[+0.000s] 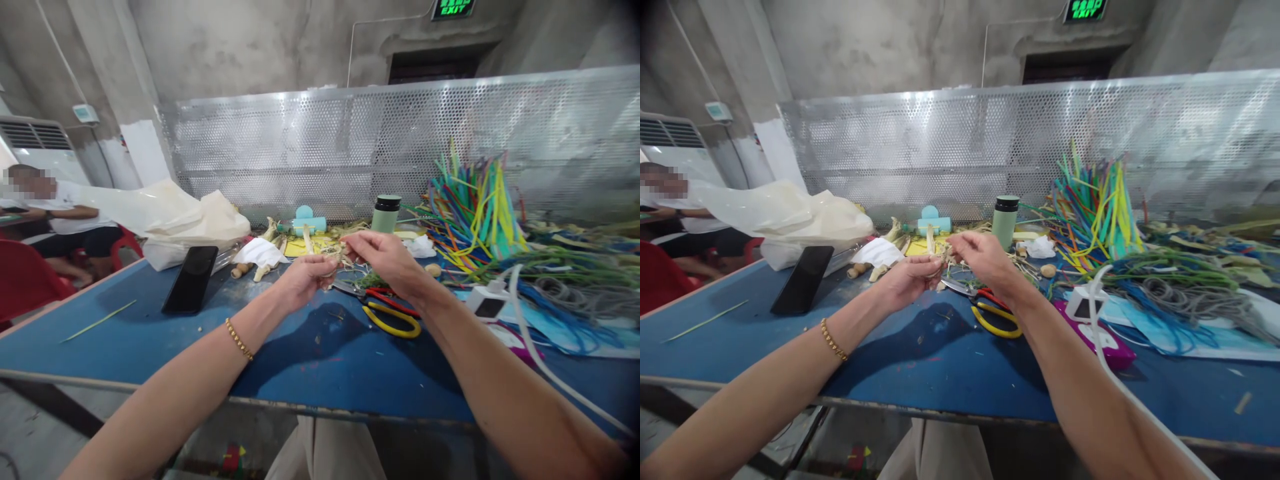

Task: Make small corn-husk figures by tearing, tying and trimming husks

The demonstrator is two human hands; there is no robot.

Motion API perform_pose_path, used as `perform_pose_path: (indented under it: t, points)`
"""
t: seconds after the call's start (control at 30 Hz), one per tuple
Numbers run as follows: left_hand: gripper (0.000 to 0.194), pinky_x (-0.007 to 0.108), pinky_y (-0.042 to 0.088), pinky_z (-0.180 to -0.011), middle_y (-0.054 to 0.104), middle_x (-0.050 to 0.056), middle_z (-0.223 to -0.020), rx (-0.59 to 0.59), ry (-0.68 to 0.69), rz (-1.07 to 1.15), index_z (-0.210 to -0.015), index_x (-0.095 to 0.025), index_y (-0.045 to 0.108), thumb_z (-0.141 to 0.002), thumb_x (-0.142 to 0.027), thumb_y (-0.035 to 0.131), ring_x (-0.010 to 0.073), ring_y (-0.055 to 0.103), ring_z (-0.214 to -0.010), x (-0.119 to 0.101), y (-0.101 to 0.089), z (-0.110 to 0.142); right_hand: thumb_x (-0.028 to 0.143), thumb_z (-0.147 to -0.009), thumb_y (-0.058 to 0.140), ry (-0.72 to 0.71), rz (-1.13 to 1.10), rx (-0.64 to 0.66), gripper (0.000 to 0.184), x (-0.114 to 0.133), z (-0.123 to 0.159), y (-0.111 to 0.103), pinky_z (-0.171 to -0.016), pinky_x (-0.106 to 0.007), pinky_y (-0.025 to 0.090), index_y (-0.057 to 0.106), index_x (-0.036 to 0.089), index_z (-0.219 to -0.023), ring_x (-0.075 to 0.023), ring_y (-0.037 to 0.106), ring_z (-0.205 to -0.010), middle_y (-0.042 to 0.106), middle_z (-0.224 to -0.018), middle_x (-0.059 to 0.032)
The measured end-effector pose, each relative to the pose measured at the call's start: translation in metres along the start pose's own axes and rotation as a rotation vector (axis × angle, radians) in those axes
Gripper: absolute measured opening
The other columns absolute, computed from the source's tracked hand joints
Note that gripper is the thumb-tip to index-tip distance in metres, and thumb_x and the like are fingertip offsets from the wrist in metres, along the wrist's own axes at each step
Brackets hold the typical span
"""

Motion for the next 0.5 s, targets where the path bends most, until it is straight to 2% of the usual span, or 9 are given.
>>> perform_pose_path:
  t: [0.1,0.23,0.33,0.5]
  points:
    - [0.018,0.024,0.028,-0.054,0.055,0.002,-0.067,-0.015,-0.019,0.004,-0.073,-0.011,0.064,-0.067,-0.023,0.076,0.0075,0.044,-0.057,0.002,-0.003,-0.001,0.053,-0.085,0.052,-0.008,0.011,-0.018,0.041,-0.001,-0.001,-0.003,-0.060,-0.027,0.040,0.063,0.016,-0.074,-0.0150,0.054,-0.067,0.062,-0.073,-0.0053]
    - [0.018,0.024,0.029,-0.056,0.056,0.002,-0.069,-0.026,-0.008,-0.021,-0.074,-0.011,0.066,-0.066,-0.023,0.076,0.0082,0.047,-0.060,0.001,-0.005,-0.001,0.048,-0.083,0.055,-0.038,0.184,0.041,0.038,0.001,0.001,0.002,-0.054,-0.026,0.033,0.060,0.016,-0.064,-0.0122,0.044,-0.059,0.053,-0.060,-0.0008]
    - [0.017,0.025,0.028,-0.056,0.055,0.001,-0.065,-0.031,0.008,-0.066,-0.069,-0.011,0.065,-0.066,-0.024,0.076,0.0084,0.045,-0.059,0.003,-0.005,-0.002,0.040,-0.078,0.060,-0.020,0.214,0.058,0.028,0.003,0.003,0.005,-0.053,-0.026,0.032,0.060,0.015,-0.066,-0.0116,0.043,-0.058,0.053,-0.060,0.0001]
    - [0.020,0.026,0.026,-0.056,0.051,0.000,-0.057,-0.109,0.094,-0.145,-0.061,-0.011,0.063,-0.064,-0.026,0.076,0.0080,0.038,-0.055,0.005,-0.004,-0.002,0.038,-0.075,0.060,-0.002,0.215,0.078,0.027,0.003,0.002,0.007,-0.052,-0.026,0.028,0.055,0.016,-0.059,-0.0104,0.037,-0.055,0.045,-0.055,0.0027]
Point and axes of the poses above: each hand's wrist, its own z-axis away from the middle knuckle, its own y-axis out of the palm, x = y × z, the point moved 5 cm from there along -z, towards the middle knuckle
